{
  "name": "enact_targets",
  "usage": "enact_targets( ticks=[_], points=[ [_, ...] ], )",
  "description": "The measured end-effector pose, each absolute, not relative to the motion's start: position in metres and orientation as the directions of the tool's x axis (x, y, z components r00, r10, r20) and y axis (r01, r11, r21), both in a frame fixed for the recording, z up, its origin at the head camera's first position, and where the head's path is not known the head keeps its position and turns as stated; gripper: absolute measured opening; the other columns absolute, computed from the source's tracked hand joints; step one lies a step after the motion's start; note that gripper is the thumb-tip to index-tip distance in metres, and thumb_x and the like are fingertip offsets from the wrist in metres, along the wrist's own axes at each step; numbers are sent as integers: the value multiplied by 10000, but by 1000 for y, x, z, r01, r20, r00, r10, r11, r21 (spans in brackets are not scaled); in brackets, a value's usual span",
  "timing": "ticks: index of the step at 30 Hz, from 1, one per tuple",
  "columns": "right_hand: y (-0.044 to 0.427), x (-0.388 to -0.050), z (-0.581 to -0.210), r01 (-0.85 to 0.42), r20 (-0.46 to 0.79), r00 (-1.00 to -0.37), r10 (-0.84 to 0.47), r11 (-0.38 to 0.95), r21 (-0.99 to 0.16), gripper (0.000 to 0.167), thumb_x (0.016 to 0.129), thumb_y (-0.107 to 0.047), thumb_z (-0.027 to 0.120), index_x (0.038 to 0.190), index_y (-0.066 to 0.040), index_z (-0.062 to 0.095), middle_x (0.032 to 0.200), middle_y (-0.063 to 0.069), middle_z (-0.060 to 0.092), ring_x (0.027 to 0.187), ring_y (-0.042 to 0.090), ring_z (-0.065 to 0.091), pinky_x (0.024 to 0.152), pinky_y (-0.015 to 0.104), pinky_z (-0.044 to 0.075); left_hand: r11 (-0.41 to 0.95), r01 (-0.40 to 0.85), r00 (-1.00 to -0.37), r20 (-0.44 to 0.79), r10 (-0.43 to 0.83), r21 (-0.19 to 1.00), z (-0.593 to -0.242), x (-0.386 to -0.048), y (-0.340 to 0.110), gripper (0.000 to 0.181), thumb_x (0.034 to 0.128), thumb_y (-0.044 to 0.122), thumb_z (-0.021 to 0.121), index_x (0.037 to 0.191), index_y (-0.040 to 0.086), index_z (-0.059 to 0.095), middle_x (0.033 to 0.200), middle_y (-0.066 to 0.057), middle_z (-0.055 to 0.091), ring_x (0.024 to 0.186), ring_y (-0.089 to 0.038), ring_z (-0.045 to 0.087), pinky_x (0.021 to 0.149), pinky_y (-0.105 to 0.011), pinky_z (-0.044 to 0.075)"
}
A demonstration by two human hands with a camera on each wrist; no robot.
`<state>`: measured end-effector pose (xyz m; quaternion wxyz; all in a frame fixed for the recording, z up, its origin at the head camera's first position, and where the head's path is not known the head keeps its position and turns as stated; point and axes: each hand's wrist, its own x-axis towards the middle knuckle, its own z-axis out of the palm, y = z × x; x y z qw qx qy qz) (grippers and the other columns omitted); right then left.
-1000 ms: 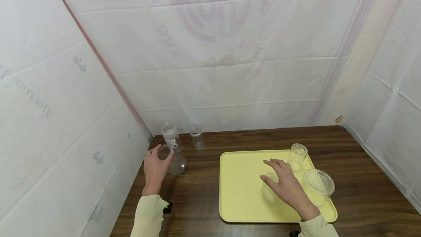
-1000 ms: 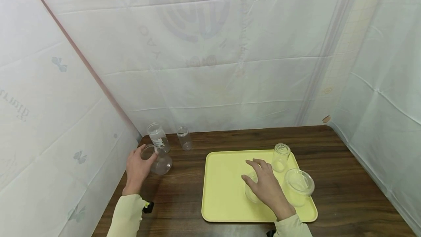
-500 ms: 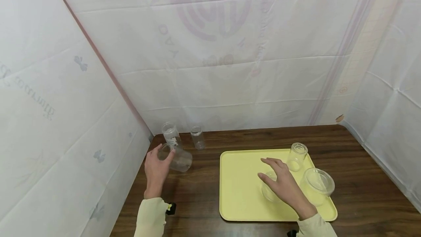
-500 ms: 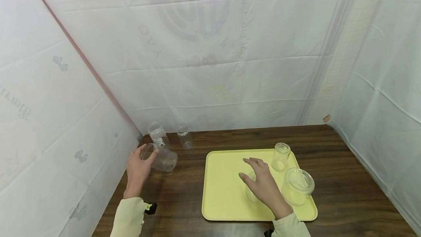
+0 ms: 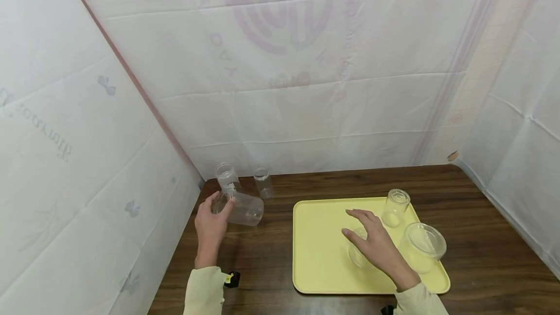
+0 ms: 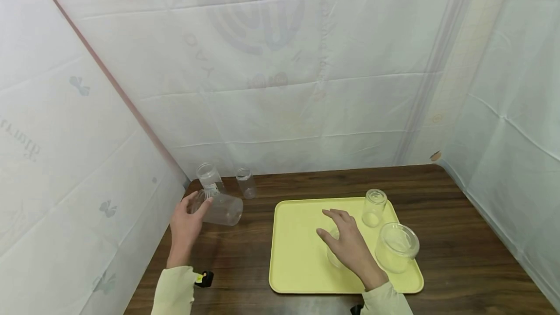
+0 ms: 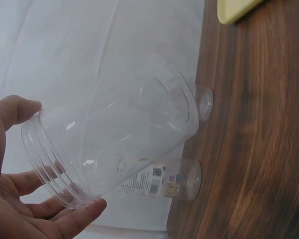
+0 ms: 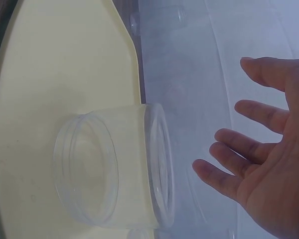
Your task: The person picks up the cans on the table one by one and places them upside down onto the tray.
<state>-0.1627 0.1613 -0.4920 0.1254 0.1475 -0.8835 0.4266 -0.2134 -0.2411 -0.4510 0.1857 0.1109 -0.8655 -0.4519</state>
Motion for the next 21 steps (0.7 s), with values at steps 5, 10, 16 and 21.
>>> enact_targets(
  ticks=[5,10,16,21],
  points=[
    [160,-161,-490,-366,345,-927,-151,575,-732,517,1030,-273,732,1455,-6,608,1442,230,570,1351,483,520,1035,690,447,550,-18,-904,222,-366,835,-450,-210,-238,721,1003,496,719,1530,37,543,1478,-242,529,1382,-452,469,1136,-638,361],
    [159,-161,-489,-357,336,-931,-145,559,-748,517,1035,-284,727,1463,-21,606,1448,220,570,1351,471,527,1014,681,469,511,-14,-902,210,-377,860,-450,-205,-236,730,1007,511,708,1533,35,539,1507,-243,518,1401,-436,468,1139,-623,373],
    [158,-162,-492,-350,327,-934,-142,539,-766,513,1039,-277,722,1461,-12,602,1442,224,571,1342,454,538,997,648,500,396,-16,-903,156,-399,918,-450,-199,-234,749,1010,539,690,1553,52,521,1547,-219,500,1410,-408,463,1134,-596,387],
    [157,-162,-494,-334,309,-941,-137,521,-785,521,1041,-291,718,1467,-16,599,1448,224,567,1353,449,532,1004,635,506,253,-24,-895,92,-436,967,-452,-194,-234,770,997,553,703,1564,68,514,1562,-189,491,1409,-376,465,1112,-575,408]
  ],
)
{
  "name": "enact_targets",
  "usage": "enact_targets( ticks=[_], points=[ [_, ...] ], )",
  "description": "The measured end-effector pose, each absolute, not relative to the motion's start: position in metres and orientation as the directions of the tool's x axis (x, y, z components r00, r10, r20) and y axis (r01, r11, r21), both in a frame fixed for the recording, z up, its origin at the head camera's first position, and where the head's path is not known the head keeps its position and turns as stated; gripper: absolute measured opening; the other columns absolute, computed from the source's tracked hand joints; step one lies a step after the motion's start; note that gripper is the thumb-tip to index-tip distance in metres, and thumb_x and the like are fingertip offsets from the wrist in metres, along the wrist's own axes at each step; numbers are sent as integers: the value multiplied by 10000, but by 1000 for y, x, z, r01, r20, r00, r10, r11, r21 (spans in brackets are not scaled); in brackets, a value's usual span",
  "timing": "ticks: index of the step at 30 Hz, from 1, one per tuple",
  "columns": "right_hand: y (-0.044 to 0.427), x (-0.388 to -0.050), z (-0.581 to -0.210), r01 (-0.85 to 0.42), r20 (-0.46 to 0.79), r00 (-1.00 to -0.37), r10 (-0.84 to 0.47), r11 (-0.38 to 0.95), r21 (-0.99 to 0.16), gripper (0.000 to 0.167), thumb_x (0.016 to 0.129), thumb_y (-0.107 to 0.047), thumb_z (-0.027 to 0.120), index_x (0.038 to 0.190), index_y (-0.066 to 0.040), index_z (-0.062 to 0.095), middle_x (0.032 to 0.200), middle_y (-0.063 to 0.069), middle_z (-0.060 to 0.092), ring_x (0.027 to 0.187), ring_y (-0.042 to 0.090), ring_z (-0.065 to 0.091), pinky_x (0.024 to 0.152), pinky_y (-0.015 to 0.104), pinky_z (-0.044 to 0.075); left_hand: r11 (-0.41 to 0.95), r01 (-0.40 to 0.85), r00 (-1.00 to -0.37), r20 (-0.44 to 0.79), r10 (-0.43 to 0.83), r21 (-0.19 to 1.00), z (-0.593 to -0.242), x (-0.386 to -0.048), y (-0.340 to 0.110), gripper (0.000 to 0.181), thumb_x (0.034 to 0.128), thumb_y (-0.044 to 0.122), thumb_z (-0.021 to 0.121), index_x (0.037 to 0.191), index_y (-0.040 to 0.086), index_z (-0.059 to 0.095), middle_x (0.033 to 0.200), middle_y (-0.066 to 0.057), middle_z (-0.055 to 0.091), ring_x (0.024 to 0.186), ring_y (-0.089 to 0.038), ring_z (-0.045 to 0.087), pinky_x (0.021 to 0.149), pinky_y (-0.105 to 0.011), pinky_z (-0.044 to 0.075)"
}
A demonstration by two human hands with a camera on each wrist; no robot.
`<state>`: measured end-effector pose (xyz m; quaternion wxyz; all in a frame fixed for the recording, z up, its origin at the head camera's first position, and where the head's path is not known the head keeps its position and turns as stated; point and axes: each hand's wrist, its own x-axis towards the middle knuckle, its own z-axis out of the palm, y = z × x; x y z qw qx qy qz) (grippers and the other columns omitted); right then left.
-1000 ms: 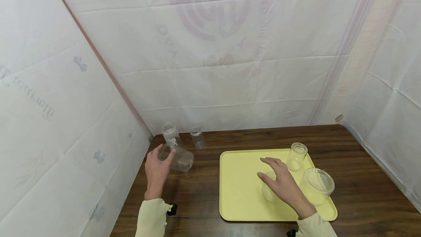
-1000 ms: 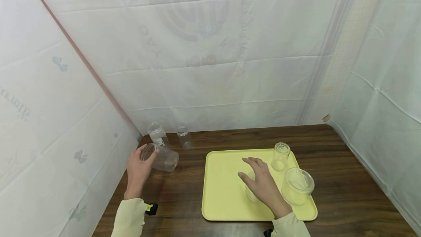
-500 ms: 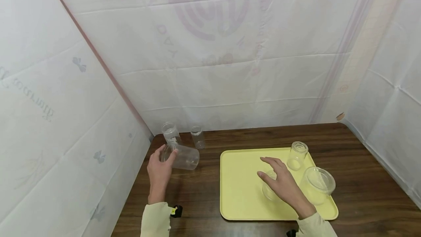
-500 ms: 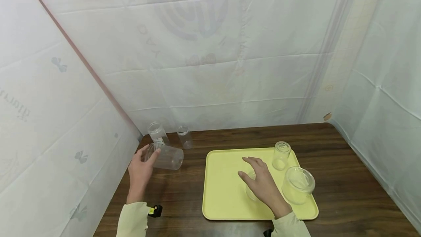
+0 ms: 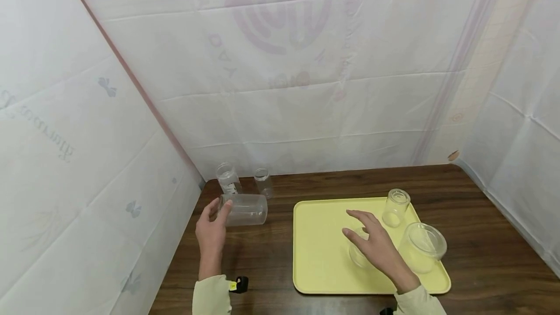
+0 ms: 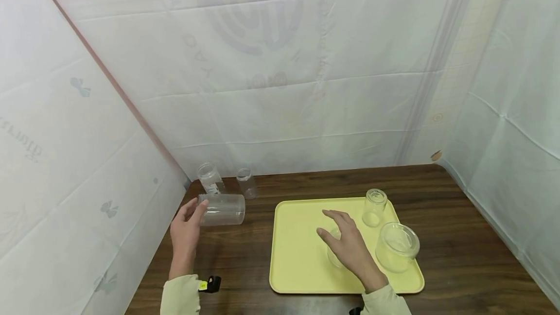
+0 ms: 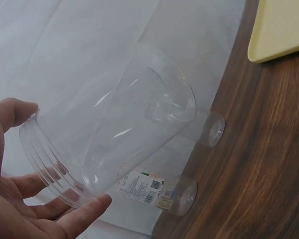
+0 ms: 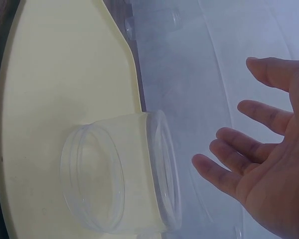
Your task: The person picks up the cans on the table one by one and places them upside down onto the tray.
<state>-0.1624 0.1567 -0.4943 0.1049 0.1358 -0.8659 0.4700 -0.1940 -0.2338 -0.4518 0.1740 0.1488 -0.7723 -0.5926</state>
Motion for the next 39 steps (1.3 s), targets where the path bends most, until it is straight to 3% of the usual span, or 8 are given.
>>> enact_targets(
  ticks=[10,22,39],
  points=[
    [158,-162,-494,-288,271,-957,-107,496,-820,520,1043,-280,717,1484,-36,589,1476,219,547,1373,469,506,1035,642,490,165,-57,-889,25,-458,985,-454,-186,-229,758,1000,561,690,1559,78,524,1497,-172,533,1346,-341,490,1108,-539,393],
    [156,-160,-492,-263,248,-964,-95,458,-849,530,1048,-287,710,1502,-50,572,1506,217,520,1394,491,479,1048,641,481,101,-55,-906,-7,-424,993,-452,-174,-221,744,1009,549,688,1564,83,519,1549,-174,505,1415,-371,467,1170,-604,346],
    [155,-158,-485,-188,173,-982,-75,332,-924,553,1048,-345,705,1528,-119,550,1542,178,494,1412,437,483,1038,554,519,69,-41,-907,-8,-421,997,-454,-169,-205,707,1018,527,687,1513,37,562,1518,-208,532,1423,-373,455,1182,-625,316]
  ],
)
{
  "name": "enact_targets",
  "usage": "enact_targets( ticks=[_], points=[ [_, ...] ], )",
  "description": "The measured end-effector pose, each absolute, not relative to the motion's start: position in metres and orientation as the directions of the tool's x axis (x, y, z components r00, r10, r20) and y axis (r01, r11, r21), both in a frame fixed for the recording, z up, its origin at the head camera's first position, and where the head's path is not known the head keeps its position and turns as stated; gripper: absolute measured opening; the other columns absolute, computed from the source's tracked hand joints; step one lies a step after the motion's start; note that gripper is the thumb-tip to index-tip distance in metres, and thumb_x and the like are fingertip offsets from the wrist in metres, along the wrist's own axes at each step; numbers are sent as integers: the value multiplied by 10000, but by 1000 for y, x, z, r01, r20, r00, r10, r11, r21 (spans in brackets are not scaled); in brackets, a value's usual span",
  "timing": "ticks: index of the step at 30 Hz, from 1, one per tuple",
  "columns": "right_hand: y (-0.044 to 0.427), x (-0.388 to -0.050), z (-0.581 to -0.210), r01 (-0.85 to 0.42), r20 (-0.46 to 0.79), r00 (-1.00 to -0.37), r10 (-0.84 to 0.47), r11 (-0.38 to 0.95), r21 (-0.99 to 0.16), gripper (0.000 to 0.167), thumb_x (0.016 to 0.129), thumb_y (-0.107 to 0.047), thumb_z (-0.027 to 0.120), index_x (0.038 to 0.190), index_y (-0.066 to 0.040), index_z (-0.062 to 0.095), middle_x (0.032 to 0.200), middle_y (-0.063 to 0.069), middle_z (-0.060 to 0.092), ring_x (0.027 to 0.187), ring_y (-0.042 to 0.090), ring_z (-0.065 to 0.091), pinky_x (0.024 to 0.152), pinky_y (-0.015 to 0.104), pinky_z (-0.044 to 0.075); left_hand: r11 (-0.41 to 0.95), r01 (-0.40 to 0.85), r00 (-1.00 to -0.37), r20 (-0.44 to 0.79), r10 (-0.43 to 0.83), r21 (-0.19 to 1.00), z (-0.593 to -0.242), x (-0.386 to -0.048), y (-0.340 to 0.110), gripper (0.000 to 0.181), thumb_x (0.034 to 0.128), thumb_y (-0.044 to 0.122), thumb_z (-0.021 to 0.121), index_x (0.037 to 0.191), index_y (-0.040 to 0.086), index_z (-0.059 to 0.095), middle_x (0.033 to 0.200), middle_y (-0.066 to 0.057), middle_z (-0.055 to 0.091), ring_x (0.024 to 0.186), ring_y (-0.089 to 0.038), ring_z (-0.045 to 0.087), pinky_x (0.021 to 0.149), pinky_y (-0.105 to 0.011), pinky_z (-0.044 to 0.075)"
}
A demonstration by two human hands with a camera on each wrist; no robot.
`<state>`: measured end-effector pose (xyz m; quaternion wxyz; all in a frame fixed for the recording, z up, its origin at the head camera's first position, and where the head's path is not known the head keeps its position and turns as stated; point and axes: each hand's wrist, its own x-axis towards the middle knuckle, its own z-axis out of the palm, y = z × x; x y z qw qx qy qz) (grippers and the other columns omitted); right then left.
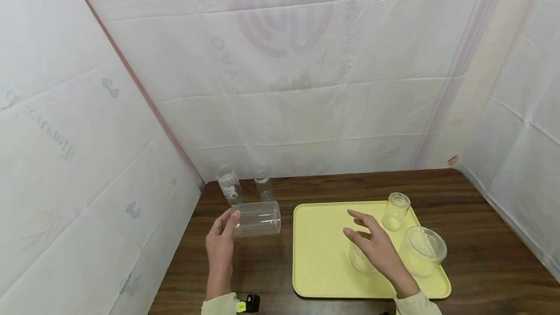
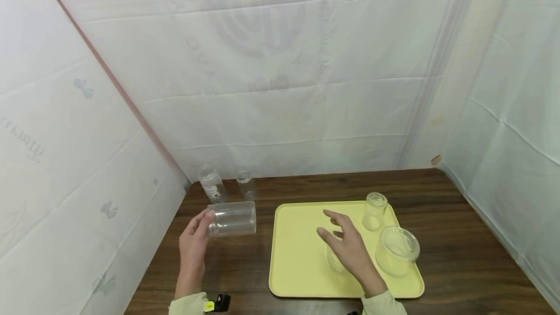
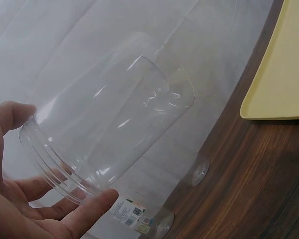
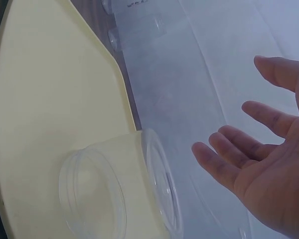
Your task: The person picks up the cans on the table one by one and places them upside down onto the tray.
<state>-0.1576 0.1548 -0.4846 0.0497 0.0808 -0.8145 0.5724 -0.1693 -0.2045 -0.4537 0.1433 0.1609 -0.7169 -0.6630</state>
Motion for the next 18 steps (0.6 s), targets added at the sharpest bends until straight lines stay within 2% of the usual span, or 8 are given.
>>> enact_targets(
  ticks=[8,18],
  points=[
    [154,-159,-481,-149,134,-988,-73,299,-942,566,1047,-377,701,1539,-147,541,1560,156,488,1423,428,483,1039,540,526,44,-48,-908,-25,-419,998,-455,-168,-197,692,1012,530,695,1494,46,584,1514,-205,542,1430,-372,449,1181,-630,312],
    [149,-162,-480,-193,177,-981,-82,269,-944,525,1054,-300,700,1518,-95,564,1541,139,540,1413,385,509,1056,444,505,39,-43,-911,-23,-411,998,-456,-167,-186,670,1011,520,702,1483,54,602,1505,-193,561,1414,-363,476,1164,-630,339]
  ],
)
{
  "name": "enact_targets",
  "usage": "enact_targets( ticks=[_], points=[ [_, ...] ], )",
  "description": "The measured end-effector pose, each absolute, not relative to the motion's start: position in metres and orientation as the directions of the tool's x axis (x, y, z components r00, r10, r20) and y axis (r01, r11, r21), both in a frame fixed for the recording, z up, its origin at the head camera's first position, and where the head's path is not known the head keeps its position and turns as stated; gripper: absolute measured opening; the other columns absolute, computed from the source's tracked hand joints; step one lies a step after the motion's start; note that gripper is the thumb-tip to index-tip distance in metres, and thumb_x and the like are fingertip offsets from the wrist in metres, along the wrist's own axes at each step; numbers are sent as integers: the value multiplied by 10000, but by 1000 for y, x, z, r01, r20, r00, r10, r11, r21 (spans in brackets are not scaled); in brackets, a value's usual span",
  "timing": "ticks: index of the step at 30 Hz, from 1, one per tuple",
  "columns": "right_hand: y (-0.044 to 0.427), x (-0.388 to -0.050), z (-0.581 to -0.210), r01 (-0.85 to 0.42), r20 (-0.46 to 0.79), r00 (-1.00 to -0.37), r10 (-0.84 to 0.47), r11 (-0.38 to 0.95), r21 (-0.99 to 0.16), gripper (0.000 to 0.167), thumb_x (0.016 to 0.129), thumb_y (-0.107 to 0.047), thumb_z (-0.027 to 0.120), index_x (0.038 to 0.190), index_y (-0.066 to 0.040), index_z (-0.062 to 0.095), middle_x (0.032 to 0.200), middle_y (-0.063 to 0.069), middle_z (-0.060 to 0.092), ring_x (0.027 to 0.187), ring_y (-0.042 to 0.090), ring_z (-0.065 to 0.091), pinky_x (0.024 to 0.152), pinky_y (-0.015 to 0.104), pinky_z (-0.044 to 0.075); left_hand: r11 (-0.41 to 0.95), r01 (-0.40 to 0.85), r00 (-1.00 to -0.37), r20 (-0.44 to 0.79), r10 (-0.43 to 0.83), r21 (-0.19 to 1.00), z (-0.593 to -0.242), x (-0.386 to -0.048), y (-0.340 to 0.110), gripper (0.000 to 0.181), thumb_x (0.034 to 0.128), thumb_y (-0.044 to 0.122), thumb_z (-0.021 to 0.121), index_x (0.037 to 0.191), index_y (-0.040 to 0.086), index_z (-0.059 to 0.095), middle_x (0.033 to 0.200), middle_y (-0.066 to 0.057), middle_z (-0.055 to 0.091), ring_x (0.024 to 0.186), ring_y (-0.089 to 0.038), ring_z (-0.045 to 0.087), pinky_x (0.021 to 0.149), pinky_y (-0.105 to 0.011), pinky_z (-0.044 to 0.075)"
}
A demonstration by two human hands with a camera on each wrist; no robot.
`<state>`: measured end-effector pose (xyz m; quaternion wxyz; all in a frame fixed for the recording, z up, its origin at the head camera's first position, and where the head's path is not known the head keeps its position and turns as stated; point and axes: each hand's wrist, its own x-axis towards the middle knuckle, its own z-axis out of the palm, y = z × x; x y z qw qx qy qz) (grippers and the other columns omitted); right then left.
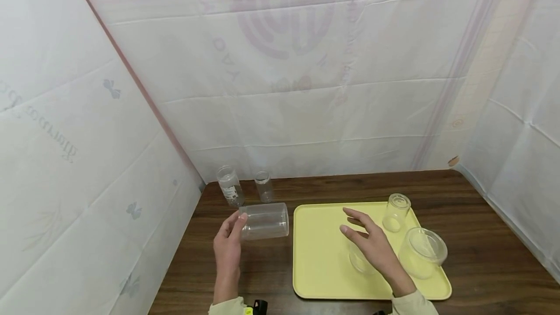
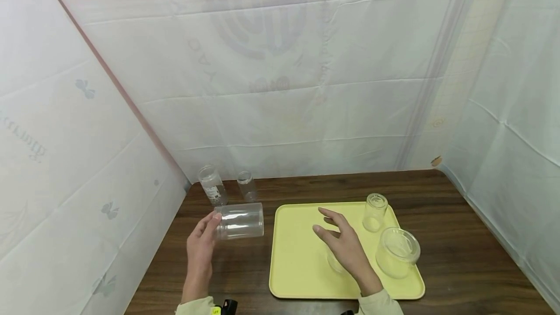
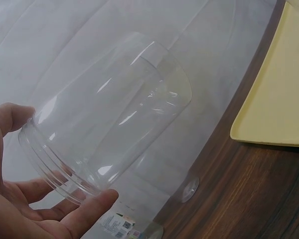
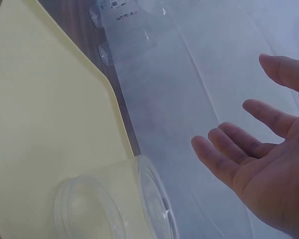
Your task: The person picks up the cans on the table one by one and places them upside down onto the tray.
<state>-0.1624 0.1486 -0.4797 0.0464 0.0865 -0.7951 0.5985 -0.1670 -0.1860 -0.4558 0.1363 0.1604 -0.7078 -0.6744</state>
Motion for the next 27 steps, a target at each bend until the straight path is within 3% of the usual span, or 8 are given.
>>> enact_targets(
  ticks=[14,21,27],
  points=[
    [140,-163,-477,-191,169,-979,-115,216,-958,506,1064,-291,681,1518,-100,562,1539,126,551,1413,377,508,1063,438,498,-3,-44,-922,-42,-384,999,-455,-164,-178,636,1026,484,693,1452,19,615,1482,-197,578,1391,-336,474,1166,-591,325],
    [135,-163,-475,-178,158,-980,-121,180,-967,486,1065,-289,679,1511,-126,576,1532,94,563,1414,355,511,1046,330,498,-11,-29,-930,-32,-366,1000,-458,-163,-172,609,1025,472,700,1437,29,633,1468,-170,599,1389,-320,479,1158,-574,330],
    [132,-163,-475,-163,144,-981,-127,155,-974,485,1067,-275,674,1516,-122,573,1541,94,557,1414,359,508,1041,308,491,-28,-27,-931,-35,-364,999,-458,-161,-164,536,1041,414,694,1411,28,658,1344,-99,678,1183,-199,597,998,-388,475]
  ],
)
